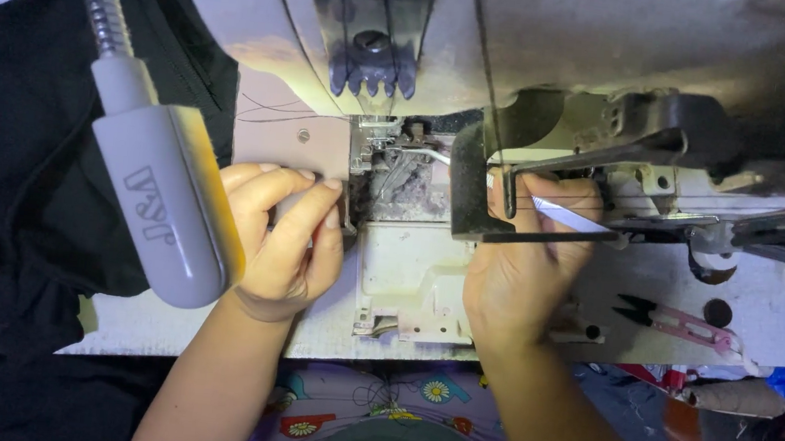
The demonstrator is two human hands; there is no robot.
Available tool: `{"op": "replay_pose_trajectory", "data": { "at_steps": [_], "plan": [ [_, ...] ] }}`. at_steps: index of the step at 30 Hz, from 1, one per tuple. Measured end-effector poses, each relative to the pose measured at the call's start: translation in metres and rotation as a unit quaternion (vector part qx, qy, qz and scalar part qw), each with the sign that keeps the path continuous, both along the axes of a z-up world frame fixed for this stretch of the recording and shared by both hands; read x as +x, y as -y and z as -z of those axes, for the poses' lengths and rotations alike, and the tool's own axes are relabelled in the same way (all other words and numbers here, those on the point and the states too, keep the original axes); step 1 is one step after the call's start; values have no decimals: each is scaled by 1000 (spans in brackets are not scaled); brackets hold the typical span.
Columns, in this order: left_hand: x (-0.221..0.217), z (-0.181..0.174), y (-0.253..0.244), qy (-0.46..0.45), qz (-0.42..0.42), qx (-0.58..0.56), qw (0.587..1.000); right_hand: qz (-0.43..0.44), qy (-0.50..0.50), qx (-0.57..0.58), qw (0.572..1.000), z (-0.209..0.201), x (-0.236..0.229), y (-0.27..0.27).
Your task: Threading an industrial sewing machine using tweezers to guide the thread through various components.
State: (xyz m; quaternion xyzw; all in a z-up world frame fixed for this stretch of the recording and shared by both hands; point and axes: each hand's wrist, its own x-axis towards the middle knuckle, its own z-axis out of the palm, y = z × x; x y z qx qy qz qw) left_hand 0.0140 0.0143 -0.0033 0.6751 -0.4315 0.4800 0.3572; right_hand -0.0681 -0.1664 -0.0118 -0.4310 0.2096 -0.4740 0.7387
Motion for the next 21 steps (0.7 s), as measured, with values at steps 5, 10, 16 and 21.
{"op": "replay_pose_trajectory", "data": {
  "at_steps": [5, 10, 16, 21],
  "plan": [
    [-2, 0, 2, -22, -7, 6, 1000, -34, -2, -18, 999, 14, -11, 5],
    [-20, -42, 0, -197, 29, 27, 980, -109, 14, -27, 994, -8, -34, -9],
    [-29, -64, -24, -381, 75, 91, 917, -154, 45, -27, 987, -10, -47, -24],
    [-33, -71, -29, -371, -23, 140, 918, -162, 35, -54, 985, -14, -47, -36]
  ]
}}
